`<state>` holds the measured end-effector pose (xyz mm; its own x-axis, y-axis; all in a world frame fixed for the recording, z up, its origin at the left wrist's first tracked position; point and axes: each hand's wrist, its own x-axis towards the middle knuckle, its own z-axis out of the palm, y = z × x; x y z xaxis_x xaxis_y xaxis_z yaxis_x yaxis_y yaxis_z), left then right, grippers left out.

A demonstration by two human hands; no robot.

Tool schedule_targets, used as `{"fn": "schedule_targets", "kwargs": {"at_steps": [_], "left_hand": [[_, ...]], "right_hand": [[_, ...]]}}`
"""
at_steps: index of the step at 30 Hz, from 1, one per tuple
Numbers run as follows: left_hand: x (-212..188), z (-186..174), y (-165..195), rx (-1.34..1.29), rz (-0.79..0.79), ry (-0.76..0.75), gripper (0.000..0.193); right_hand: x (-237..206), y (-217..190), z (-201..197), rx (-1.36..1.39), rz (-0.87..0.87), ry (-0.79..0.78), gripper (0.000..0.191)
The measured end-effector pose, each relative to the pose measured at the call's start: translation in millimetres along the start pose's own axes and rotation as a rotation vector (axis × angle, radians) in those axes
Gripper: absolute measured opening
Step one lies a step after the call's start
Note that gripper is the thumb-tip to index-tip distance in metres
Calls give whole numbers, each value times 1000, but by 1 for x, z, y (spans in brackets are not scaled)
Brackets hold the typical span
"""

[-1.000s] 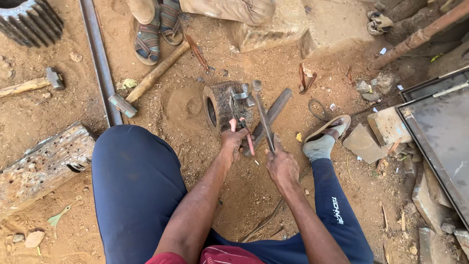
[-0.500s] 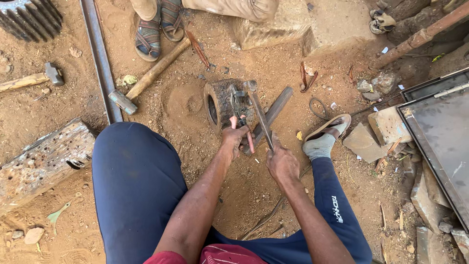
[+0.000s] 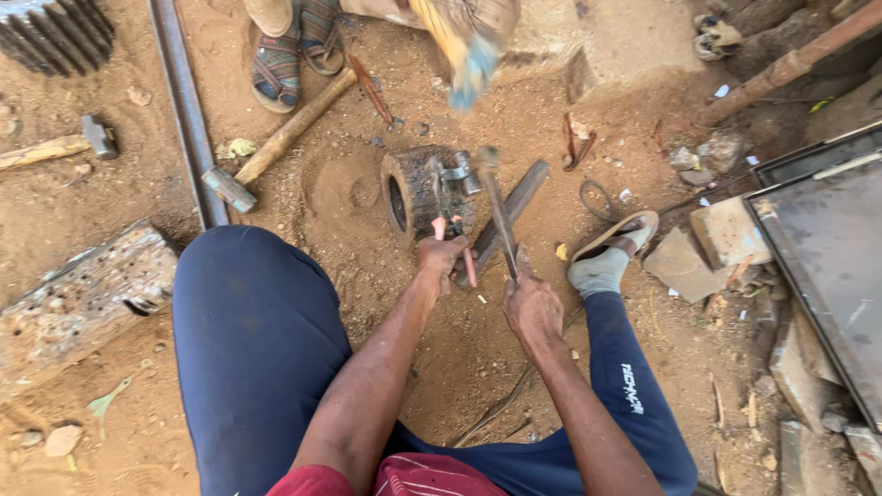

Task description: The person measures a metal rod with a ruler, then uses pliers to hold it on a wooden block while hammering it into a U-shape. The person inspects the bent metal piece and places it on the ground.

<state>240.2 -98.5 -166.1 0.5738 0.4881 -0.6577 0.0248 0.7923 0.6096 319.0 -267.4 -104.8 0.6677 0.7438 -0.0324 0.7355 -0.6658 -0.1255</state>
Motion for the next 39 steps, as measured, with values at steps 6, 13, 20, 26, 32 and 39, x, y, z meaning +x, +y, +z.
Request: {"fn": "schedule_targets", "kwargs": {"at_steps": [6,13,20,26,32,39], "left_hand": [[-4,3,3,-46,-26,39,13],[0,3,1,-3,16,42,14],[2,2,1,-18,-17,38,17],[0,2,3,-56,-29,50,18],[3,3,1,-93,-35,37,20],[1,4,4,-71,-62,117,25]], "right_hand": [[3,-9,-24,-55,57,-52,55],[1,-30,-28,-139,61,-145,68],[3,-26,-22,-170,-46,-70,70],[1,-37,-31,-140,54,-181,69],[-1,-36,-26,-187,-29,-112,69],[-1,-14,-7,-106,-36,-48,70]]}}
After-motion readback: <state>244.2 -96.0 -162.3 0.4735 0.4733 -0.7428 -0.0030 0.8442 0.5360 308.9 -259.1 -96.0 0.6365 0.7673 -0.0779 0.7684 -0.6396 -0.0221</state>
